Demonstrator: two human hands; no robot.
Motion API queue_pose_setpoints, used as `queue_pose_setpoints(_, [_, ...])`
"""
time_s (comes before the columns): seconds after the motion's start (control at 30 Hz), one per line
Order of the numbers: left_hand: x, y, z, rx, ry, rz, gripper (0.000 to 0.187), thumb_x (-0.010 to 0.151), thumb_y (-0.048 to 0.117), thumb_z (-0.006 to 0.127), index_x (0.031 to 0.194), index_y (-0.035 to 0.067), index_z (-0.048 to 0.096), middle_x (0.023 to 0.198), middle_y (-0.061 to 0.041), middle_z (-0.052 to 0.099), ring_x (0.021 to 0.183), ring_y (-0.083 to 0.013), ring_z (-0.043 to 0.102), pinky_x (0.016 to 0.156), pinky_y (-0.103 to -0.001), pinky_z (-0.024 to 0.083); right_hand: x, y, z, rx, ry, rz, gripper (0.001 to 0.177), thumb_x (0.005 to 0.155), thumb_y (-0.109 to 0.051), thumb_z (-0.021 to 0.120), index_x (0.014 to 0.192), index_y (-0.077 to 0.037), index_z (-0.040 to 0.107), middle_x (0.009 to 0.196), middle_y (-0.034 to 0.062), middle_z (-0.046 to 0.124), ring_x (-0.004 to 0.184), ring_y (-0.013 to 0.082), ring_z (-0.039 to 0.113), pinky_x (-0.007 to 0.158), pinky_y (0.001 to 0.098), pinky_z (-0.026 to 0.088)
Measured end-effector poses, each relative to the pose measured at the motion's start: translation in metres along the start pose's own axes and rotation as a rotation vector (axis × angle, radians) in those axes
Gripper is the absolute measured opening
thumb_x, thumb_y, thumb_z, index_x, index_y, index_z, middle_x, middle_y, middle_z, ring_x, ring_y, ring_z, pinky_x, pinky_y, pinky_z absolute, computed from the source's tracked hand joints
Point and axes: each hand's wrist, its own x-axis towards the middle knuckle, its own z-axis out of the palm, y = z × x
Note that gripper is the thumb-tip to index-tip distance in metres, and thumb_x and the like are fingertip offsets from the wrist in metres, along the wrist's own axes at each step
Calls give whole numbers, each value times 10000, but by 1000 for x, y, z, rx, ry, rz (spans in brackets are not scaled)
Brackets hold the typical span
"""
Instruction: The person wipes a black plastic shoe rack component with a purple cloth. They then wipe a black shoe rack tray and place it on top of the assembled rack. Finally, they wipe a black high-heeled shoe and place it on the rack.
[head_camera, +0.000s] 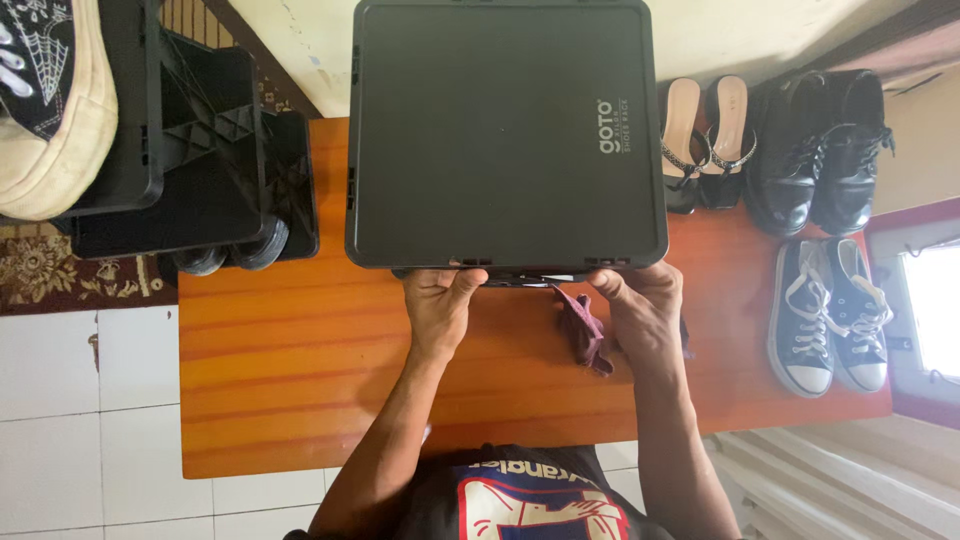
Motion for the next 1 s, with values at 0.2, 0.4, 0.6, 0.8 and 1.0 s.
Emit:
queue_pose_setpoints(0.2, [8,14,5,45,-11,57,503,912,334,819,661,142,427,695,110,394,680,-56,366,659,-218,354,0,-18,11,-14,11,67,313,868,-165,846,1107,4,735,1031,71,768,950,143,693,940,343,556])
queue_pose_setpoints(0.4, [8,26,17,11,-5,45,180,899,188,852,810,89,731,881,21,739,801,-80,663,740,-235,532,1,-37,21,201,-32,-29,378,970,-274,763,1205,15,702,1149,78,733,1084,179,683,1033,399,541])
queue_pose_setpoints(0.6, [10,32,30,-88,20,22,187,867,148,837,965,51,711,968,-7,741,898,-97,696,829,-263,574,3,-41,27,261,-86,-74,292,1090,-240,684,1257,-1,695,1193,96,711,1149,230,678,1122,484,535])
queue_pose_setpoints(0.8, [5,10,14,-35,-17,68,286,914,113,813,741,49,593,961,-33,756,887,-109,726,769,-261,614,4,-28,17,354,-126,-58,249,1080,-204,680,1249,-23,704,1218,96,717,1175,240,681,1121,512,529])
queue_pose_setpoints(1.0, [-2,-9,2,-16,-16,102,397,927,117,810,691,75,493,970,-51,749,907,-144,748,776,-290,638,-2,-23,17,288,-77,-14,233,1075,-170,676,1246,-14,705,1199,86,715,1174,239,673,1149,528,519])
